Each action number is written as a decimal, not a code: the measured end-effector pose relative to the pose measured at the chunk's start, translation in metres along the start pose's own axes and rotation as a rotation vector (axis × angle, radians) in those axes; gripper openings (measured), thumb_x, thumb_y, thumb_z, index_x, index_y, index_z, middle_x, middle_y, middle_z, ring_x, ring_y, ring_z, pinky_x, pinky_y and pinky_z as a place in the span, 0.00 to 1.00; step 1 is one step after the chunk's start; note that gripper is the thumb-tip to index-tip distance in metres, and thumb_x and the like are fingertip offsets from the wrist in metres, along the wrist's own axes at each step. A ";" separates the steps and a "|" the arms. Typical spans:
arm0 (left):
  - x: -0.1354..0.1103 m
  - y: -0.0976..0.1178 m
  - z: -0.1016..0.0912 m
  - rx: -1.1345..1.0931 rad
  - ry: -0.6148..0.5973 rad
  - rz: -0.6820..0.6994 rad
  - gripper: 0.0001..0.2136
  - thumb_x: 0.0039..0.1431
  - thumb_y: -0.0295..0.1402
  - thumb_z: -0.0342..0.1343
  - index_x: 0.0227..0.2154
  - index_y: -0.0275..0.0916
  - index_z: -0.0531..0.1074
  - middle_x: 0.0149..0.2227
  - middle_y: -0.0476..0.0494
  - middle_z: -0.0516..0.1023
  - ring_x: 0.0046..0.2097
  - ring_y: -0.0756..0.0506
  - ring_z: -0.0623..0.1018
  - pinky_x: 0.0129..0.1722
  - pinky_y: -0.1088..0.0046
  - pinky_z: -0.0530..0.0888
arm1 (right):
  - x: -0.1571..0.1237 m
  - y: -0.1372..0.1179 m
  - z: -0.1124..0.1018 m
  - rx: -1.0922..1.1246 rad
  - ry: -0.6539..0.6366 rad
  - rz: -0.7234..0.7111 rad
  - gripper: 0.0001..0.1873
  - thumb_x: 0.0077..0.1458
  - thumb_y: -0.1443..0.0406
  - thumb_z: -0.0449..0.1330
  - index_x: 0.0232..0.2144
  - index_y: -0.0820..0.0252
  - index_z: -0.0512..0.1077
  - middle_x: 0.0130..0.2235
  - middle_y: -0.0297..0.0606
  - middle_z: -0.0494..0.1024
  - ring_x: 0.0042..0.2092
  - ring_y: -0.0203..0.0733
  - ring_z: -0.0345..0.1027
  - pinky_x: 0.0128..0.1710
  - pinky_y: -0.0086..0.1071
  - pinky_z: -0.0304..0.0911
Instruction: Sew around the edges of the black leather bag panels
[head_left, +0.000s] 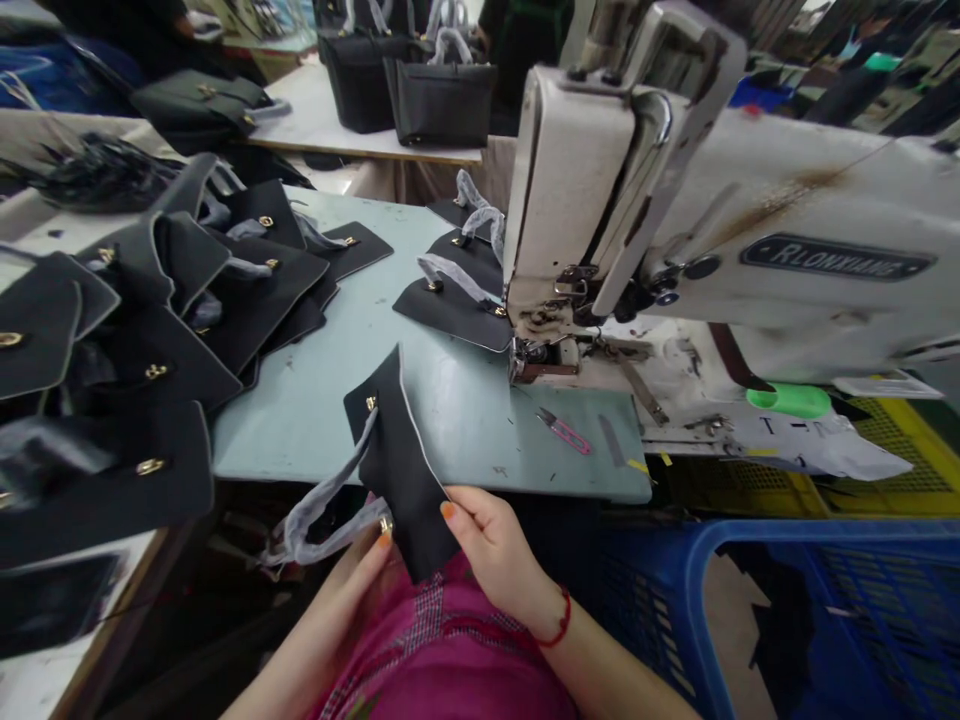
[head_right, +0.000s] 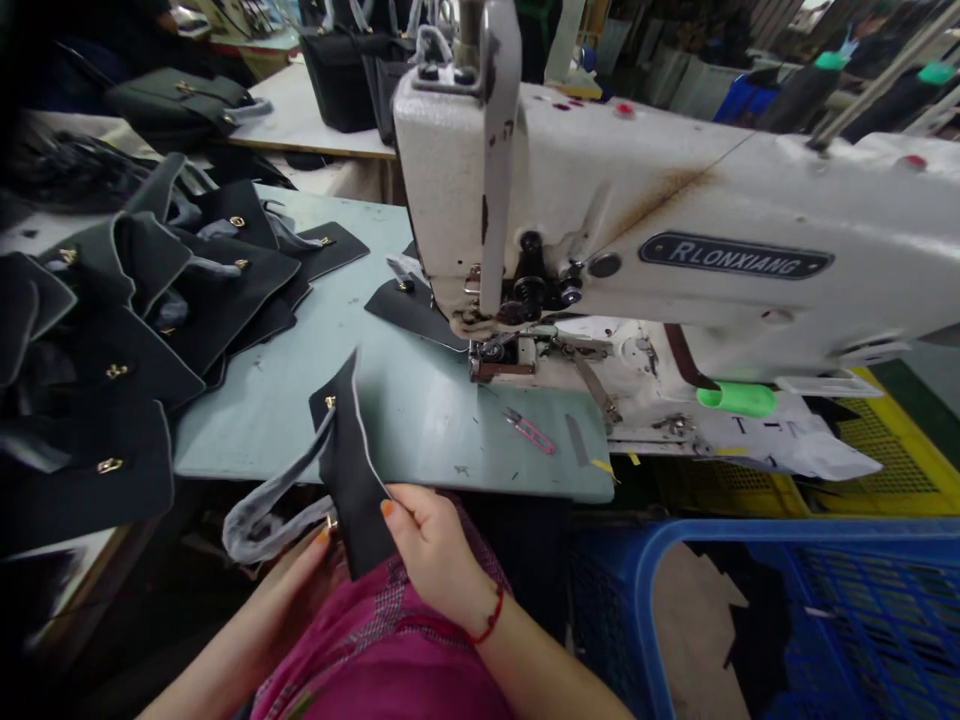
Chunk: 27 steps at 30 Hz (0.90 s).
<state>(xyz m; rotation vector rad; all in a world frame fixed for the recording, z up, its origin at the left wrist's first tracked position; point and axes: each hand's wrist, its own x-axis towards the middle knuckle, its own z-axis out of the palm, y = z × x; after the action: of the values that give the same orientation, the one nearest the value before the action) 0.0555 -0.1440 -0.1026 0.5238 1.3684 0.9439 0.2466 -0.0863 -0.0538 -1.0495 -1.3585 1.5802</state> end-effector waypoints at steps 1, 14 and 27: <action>0.002 0.010 0.016 -0.143 -0.041 -0.067 0.22 0.58 0.51 0.58 0.48 0.41 0.75 0.55 0.33 0.78 0.58 0.32 0.76 0.54 0.55 0.76 | 0.000 -0.007 0.000 0.028 -0.012 -0.007 0.18 0.69 0.59 0.51 0.49 0.59 0.77 0.44 0.38 0.80 0.45 0.41 0.73 0.51 0.33 0.67; 0.105 0.133 0.114 -0.273 -0.173 0.084 0.14 0.47 0.37 0.70 0.33 0.32 0.78 0.31 0.42 0.83 0.30 0.46 0.80 0.31 0.76 0.77 | 0.058 -0.039 -0.055 -0.002 0.242 0.096 0.18 0.64 0.54 0.55 0.29 0.62 0.69 0.28 0.39 0.80 0.24 0.32 0.71 0.20 0.20 0.59; 0.185 0.148 0.136 -0.104 -0.270 0.090 0.16 0.46 0.36 0.69 0.38 0.34 0.78 0.31 0.42 0.82 0.25 0.47 0.77 0.24 0.75 0.72 | 0.098 -0.018 -0.081 0.010 0.435 0.040 0.24 0.64 0.49 0.54 0.29 0.63 0.73 0.23 0.38 0.79 0.20 0.31 0.67 0.20 0.22 0.55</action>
<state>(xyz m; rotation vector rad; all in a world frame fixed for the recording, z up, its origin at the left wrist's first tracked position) 0.1368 0.1146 -0.0692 0.6133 1.0554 0.9733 0.2890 0.0345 -0.0515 -1.3290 -1.0364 1.2850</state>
